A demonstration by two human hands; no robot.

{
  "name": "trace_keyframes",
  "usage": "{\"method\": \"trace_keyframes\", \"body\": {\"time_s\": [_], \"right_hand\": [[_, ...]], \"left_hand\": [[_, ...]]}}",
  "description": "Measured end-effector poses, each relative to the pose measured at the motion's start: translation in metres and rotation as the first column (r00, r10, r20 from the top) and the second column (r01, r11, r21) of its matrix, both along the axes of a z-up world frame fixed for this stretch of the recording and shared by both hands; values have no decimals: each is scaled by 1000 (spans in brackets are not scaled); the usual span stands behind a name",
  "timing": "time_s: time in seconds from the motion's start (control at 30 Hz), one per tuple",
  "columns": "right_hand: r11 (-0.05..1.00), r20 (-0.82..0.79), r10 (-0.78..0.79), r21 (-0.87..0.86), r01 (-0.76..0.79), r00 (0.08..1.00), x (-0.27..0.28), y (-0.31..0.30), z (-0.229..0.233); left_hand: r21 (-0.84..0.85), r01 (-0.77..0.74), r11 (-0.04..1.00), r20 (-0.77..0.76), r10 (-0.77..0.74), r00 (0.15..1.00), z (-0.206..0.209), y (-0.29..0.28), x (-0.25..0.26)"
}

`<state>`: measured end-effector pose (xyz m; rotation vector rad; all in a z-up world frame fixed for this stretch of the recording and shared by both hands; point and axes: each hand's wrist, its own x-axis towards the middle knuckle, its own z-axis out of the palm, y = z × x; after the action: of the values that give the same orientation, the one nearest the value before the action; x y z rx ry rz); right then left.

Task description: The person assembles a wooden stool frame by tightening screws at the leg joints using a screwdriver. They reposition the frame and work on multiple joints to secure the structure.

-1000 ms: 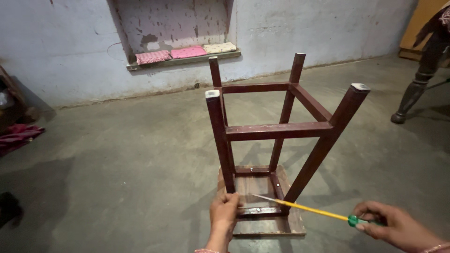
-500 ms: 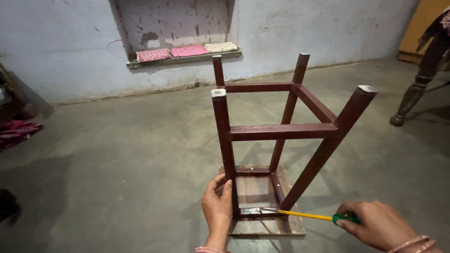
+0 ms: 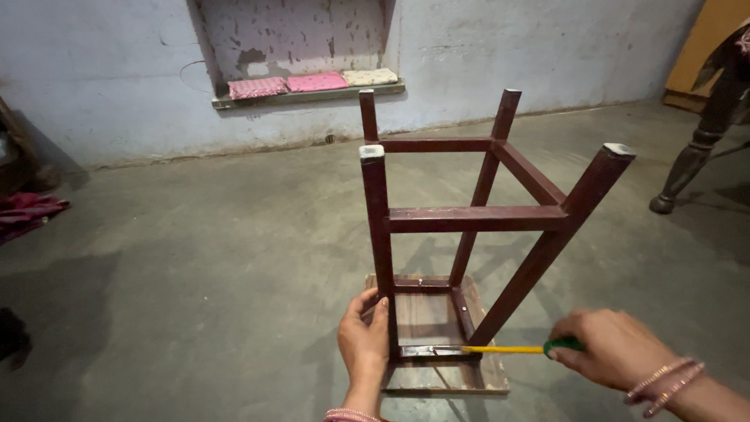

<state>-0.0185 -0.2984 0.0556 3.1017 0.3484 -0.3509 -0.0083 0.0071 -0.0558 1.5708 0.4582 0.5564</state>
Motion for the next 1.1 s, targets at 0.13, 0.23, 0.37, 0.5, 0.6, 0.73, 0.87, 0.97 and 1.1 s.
{"method": "trace_keyframes", "body": {"time_s": [0.13,0.23,0.37,0.5,0.6,0.73,0.87,0.97,1.1], "right_hand": [[989,8,-28,-144,29,1000,-1,29,29],[984,38,28,-179,-21,999,0,53,46],[983,99,110,-157,-94,989,5,77,59],[972,101,142,-200,-119,985,12,90,63],[971,129,178,-185,-153,976,14,97,61],[965,141,186,-213,-154,972,15,104,61],[958,156,203,-234,-164,967,17,110,62],[954,166,226,-235,-185,960,21,114,63],[951,169,238,-239,-195,956,25,117,61]], "left_hand": [[19,-2,1000,42,2,999,-1,1,0],[17,2,1000,59,-2,998,-4,1,2],[44,-18,999,55,16,998,-5,1,2],[125,-129,984,-24,133,991,-1,-5,1],[132,-120,984,-1,121,993,2,-10,-2],[139,-47,989,33,43,999,4,-14,-6],[181,106,978,133,-132,982,3,-18,-9],[285,258,923,169,-313,935,5,-25,-10],[271,525,807,-124,-511,850,13,-33,-10]]}}
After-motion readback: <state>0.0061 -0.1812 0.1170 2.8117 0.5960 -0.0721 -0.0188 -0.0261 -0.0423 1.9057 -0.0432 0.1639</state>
